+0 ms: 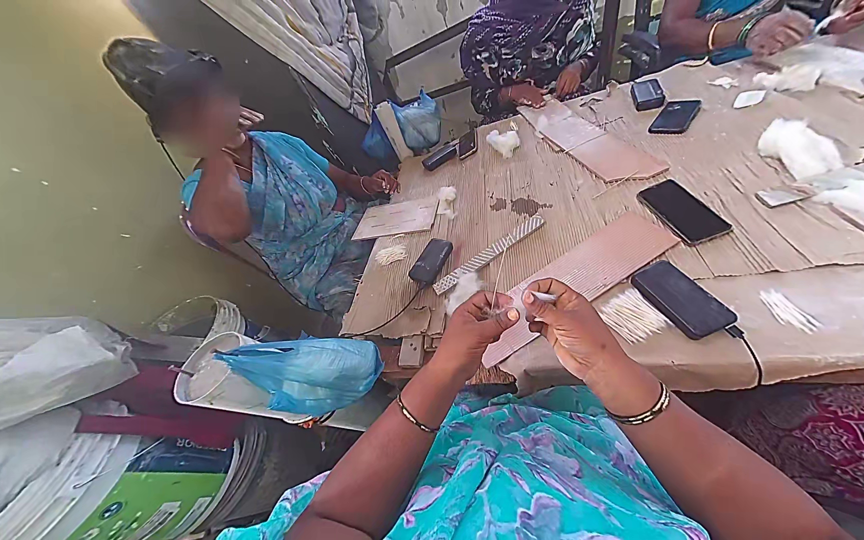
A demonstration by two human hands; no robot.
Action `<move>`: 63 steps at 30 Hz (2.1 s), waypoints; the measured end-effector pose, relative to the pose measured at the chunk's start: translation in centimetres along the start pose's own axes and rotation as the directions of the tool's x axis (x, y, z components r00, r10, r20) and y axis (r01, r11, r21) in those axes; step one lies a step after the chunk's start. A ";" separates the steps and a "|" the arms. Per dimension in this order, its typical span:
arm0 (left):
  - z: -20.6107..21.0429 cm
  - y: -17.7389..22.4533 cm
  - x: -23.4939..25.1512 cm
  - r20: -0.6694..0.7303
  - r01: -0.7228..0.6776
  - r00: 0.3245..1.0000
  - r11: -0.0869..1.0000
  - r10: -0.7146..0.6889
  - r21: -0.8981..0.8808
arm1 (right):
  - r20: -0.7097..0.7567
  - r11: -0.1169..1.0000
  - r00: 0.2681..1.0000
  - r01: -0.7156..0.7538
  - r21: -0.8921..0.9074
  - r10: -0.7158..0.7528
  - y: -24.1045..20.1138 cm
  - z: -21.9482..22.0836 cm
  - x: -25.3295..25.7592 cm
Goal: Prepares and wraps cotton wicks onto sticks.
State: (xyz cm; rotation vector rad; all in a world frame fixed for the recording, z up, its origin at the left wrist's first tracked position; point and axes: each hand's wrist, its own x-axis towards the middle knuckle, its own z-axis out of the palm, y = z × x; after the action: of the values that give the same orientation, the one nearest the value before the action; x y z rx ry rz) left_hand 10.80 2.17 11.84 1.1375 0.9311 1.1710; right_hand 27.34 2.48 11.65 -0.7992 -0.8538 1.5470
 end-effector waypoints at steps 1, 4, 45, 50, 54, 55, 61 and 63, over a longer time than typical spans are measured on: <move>0.2 0.1 -0.1 -0.012 -0.003 1.000 1.000 0.003 0.012 | 0.007 1.000 1.000 -0.019 0.000 0.019 -0.2 0.0 0.0; 0.3 0.3 -0.3 -0.021 -0.015 1.000 0.999 0.016 0.028 | 0.013 0.997 0.997 -0.071 0.013 0.071 -0.9 -0.4 0.1; 1.4 2.5 -1.8 -0.022 0.016 1.000 0.932 -0.008 0.361 | 0.138 0.896 0.975 0.216 -0.388 -0.175 -3.3 -2.5 -0.3; 1.6 2.7 -1.9 -0.053 0.018 0.999 0.928 0.002 0.372 | 0.269 0.844 0.962 0.182 -0.505 -0.047 -3.5 -3.0 -0.3; 1.6 2.6 -1.9 -0.039 0.036 0.999 0.918 -0.023 0.395 | 0.147 0.867 0.972 0.232 -0.442 -0.185 -3.4 -2.7 -0.3; 1.6 2.6 -1.9 -0.045 0.045 0.999 0.916 -0.029 0.399 | 0.128 0.875 0.971 0.237 -0.421 -0.201 -3.4 -2.7 -0.3; 1.7 2.6 -1.5 -0.151 0.123 0.987 0.892 -0.062 0.435 | 0.299 0.993 0.952 0.088 -0.080 -0.060 -4.4 -3.2 -0.8; 1.5 2.4 -1.4 -0.138 0.126 0.988 0.884 -0.071 0.451 | 0.370 0.996 0.929 0.050 -0.072 -0.020 -4.4 -3.2 -1.0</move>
State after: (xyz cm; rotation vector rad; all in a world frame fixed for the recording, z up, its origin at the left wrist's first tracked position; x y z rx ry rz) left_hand 11.53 0.57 14.51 1.3857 1.3932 0.9653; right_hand 32.39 2.26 13.89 -0.5511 -1.2050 1.6669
